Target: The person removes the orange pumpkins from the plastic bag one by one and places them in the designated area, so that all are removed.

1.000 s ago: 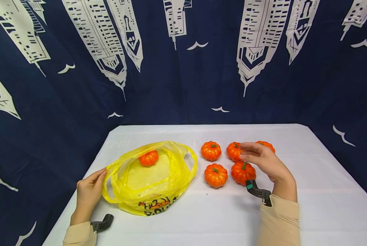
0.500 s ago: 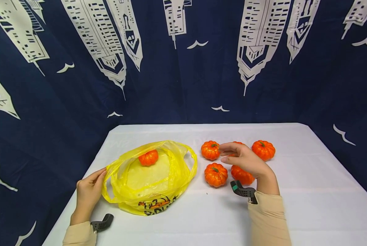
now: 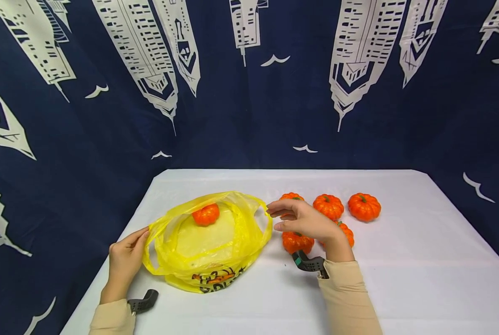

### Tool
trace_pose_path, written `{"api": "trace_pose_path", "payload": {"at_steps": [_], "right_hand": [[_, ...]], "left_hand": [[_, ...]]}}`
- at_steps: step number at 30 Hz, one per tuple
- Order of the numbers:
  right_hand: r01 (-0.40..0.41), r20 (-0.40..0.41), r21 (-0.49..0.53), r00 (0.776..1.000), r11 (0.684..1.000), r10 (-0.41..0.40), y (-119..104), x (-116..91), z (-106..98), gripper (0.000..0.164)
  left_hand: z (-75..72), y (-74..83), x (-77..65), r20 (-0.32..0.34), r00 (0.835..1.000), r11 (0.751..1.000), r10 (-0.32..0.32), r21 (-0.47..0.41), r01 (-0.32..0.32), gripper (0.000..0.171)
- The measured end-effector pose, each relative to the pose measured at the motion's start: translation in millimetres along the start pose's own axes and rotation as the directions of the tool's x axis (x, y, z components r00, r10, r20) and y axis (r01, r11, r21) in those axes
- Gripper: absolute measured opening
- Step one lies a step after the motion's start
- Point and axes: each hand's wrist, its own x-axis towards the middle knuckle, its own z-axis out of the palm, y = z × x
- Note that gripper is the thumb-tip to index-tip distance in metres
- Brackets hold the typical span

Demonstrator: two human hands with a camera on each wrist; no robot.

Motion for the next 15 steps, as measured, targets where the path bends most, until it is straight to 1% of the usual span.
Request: {"api": "trace_pose_path", "payload": {"at_steps": [4,8,12,15], "right_hand": [[0.047,0.061,0.013,0.997,0.999,-0.048,-3,14,13,0.048],[0.088,0.12,-0.019,0.989,0.996,-0.085,-6,24,24,0.047],[0.114,0.145,-0.061,0.984,0.992,-0.105,-8,32,31,0.047],[0.131,0.151,-0.052,0.981,0.99,-0.121,-10,41,34,0.045]], "left_hand": [[1.1,-0.2,0.8,-0.003,1.0,1.0,0.0,0.004,0.0,0.017],[1.2,0.4,1.1,-0.005,1.0,1.0,0.003,0.006,-0.003,0.018],[0.2,0.5,0.4,-0.004,1.0,1.0,0.009,0.009,-0.009,0.018],[-0.4,0.5,0.2,0.001,1.0,1.0,0.016,0.014,-0.016,0.018]]}}
